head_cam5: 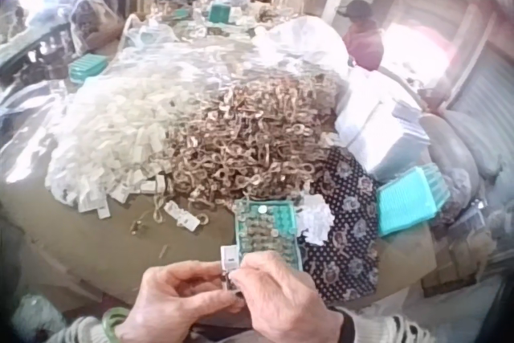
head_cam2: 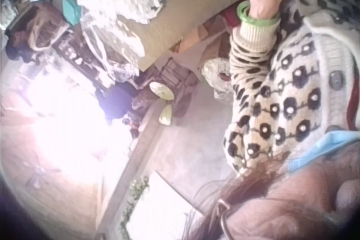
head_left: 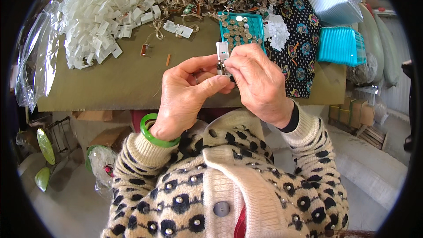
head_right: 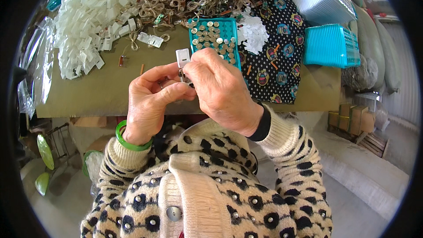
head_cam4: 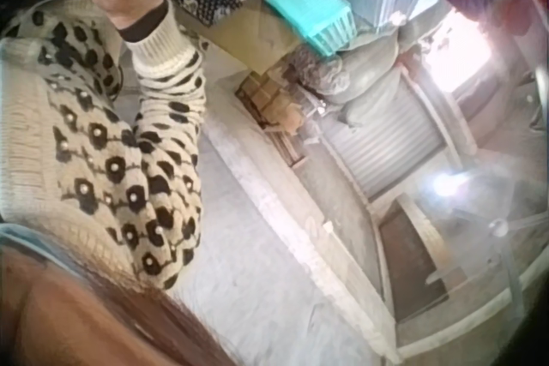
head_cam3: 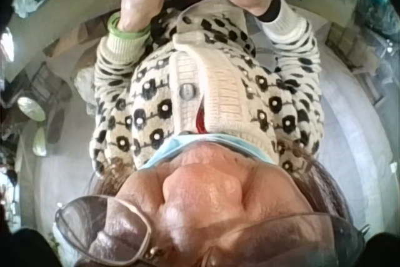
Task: The person assembles small electronic components by hand. They pick white plastic housings and metal contacts from a table, insert the contacts into the housings, and place the assembled units back on the table.
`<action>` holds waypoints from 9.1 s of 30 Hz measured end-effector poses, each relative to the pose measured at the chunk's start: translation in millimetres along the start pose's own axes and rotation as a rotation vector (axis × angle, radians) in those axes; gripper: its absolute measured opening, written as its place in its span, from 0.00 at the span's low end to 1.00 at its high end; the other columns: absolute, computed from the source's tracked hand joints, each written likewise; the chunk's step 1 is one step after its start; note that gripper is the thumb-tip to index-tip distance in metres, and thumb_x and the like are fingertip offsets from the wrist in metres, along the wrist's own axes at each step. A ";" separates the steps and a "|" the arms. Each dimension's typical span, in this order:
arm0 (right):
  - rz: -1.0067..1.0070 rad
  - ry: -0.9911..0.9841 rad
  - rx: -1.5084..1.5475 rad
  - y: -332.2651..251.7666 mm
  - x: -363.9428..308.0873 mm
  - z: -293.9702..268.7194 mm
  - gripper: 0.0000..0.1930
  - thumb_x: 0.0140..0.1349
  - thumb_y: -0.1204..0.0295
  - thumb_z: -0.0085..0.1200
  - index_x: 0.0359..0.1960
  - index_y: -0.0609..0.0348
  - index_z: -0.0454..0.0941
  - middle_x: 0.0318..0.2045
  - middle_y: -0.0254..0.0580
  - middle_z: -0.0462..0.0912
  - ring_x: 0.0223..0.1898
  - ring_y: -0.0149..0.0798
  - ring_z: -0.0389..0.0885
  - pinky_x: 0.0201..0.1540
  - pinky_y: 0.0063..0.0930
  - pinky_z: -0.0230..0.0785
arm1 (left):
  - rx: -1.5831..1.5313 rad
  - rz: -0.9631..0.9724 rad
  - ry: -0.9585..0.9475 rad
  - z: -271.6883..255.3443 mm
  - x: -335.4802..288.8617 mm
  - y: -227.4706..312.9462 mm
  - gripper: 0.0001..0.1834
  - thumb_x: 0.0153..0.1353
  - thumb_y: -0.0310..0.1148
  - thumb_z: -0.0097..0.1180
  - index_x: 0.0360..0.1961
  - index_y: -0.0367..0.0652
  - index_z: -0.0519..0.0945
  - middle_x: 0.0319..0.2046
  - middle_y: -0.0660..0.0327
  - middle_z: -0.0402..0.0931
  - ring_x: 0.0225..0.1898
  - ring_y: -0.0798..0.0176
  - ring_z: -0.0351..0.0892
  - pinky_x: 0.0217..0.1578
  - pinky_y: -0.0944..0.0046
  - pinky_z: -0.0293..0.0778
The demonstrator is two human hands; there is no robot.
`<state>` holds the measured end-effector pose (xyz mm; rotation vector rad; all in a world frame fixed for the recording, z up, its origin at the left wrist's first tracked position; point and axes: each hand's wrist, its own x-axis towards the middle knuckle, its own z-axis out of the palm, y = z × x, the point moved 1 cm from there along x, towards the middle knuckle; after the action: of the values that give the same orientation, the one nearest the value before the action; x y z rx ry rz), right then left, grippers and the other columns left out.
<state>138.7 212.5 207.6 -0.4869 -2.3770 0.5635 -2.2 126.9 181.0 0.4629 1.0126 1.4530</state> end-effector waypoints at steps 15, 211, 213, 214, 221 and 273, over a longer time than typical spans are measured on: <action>0.095 -0.082 -0.399 80.7 -19.5 -26.5 0.12 0.53 0.87 0.56 0.41 0.68 0.78 0.33 0.45 0.74 0.34 0.44 0.78 0.35 0.32 0.74 | -0.196 -0.108 -0.079 -7.9 11.5 -0.2 0.10 0.66 0.25 0.53 0.48 0.38 0.76 0.44 0.47 0.80 0.29 0.62 0.81 0.25 0.66 0.77; 0.201 -0.216 0.249 -14.1 -0.9 2.6 0.10 0.52 0.89 0.52 0.33 0.62 0.73 0.29 0.41 0.77 0.28 0.36 0.78 0.30 0.26 0.70 | -0.298 -0.218 -0.126 -27.5 -15.4 -11.2 0.11 0.67 0.28 0.54 0.47 0.33 0.77 0.36 0.52 0.82 0.33 0.59 0.85 0.30 0.65 0.83; 0.214 -0.204 0.237 -14.6 -0.9 3.0 0.08 0.53 0.87 0.53 0.32 0.63 0.73 0.28 0.41 0.76 0.26 0.35 0.77 0.29 0.26 0.70 | -0.317 -0.196 -0.119 -28.7 -15.6 -9.8 0.10 0.67 0.27 0.54 0.47 0.33 0.77 0.36 0.52 0.82 0.33 0.58 0.85 0.30 0.65 0.83; 0.202 -0.218 0.221 -14.9 -0.5 3.1 0.07 0.53 0.87 0.54 0.32 0.63 0.72 0.27 0.41 0.75 0.26 0.35 0.76 0.29 0.26 0.70 | -0.315 -0.206 -0.111 -29.1 -15.5 -9.5 0.10 0.67 0.27 0.55 0.47 0.33 0.77 0.36 0.52 0.82 0.32 0.58 0.86 0.30 0.64 0.84; 0.037 -0.239 0.124 -15.7 16.0 11.5 0.06 0.52 0.85 0.55 0.29 0.65 0.72 0.26 0.44 0.75 0.25 0.41 0.76 0.28 0.29 0.69 | -0.214 -0.111 -0.082 -30.9 -14.2 -7.1 0.09 0.66 0.25 0.55 0.44 0.32 0.77 0.34 0.54 0.81 0.33 0.59 0.86 0.30 0.66 0.84; 0.646 -0.060 1.249 6.7 130.6 40.0 0.03 0.65 0.79 0.49 0.39 0.63 0.73 0.24 0.35 0.76 0.25 0.29 0.76 0.32 0.23 0.72 | -0.323 0.116 -0.030 -50.9 -22.7 21.5 0.07 0.68 0.28 0.54 0.43 0.36 0.75 0.34 0.57 0.77 0.36 0.61 0.81 0.34 0.58 0.83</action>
<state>18.7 269.1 241.1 -0.5965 -1.4084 2.1184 -51.0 92.6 177.2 0.3108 0.7181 1.6725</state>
